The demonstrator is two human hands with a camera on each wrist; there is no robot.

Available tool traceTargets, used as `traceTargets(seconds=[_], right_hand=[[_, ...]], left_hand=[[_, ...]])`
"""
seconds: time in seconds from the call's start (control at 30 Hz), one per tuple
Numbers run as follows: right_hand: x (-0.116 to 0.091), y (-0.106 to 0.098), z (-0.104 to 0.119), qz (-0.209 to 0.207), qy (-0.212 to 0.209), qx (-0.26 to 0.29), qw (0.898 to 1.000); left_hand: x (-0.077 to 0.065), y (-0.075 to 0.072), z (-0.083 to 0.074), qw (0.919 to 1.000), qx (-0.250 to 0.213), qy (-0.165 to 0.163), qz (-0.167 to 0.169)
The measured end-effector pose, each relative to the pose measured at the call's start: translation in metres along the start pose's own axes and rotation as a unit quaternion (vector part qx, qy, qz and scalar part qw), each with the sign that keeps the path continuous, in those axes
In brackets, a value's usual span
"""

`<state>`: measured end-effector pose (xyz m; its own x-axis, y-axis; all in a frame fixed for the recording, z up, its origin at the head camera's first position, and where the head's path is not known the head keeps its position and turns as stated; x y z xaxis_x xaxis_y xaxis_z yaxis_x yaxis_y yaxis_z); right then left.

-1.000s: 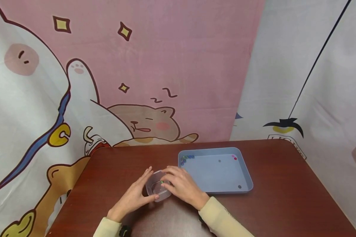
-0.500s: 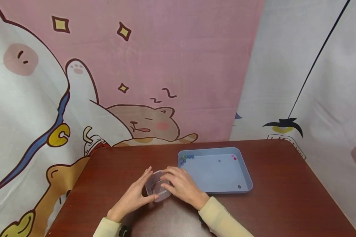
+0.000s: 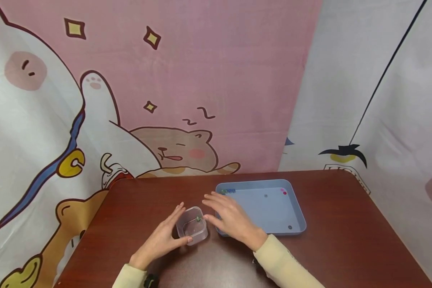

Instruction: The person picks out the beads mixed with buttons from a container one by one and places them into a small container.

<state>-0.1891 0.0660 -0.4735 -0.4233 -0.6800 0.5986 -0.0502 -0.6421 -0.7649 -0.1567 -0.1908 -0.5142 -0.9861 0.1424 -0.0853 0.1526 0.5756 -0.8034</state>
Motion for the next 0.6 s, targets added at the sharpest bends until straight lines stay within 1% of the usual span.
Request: traceTargets(seconds=[0.13,0.27,0.47,0.6], right_hand=[[-0.002,-0.016,-0.004,0.008,0.01,-0.004,1.0],[-0.003,-0.031,-0.011,0.028,0.017,-0.01,0.999],[-0.006,-0.051,-0.028,0.054,0.023,-0.016,0.998],[-0.007,-0.059,-0.04,0.07,0.036,-0.014,0.997]], left_hand=[[0.0,-0.001,0.0,1.0,-0.001,-0.006,0.004],[0.0,-0.001,0.0,1.0,-0.003,-0.007,0.003],[-0.001,-0.001,0.0,0.9999,0.001,-0.01,-0.001],[-0.001,0.0,0.0,0.9998,0.002,-0.018,0.0]])
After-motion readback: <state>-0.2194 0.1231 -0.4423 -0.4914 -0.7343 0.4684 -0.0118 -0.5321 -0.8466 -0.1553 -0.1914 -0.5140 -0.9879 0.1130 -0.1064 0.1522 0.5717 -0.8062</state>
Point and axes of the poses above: each hand's wrist, its own x-axis towards the middle knuckle, its own y-axis out of the palm, z = x × y, the point moved 2 cm from there along x, towards the middle knuckle, and after that the axes turned 15 degrees about -y, right-handed, at the moved point
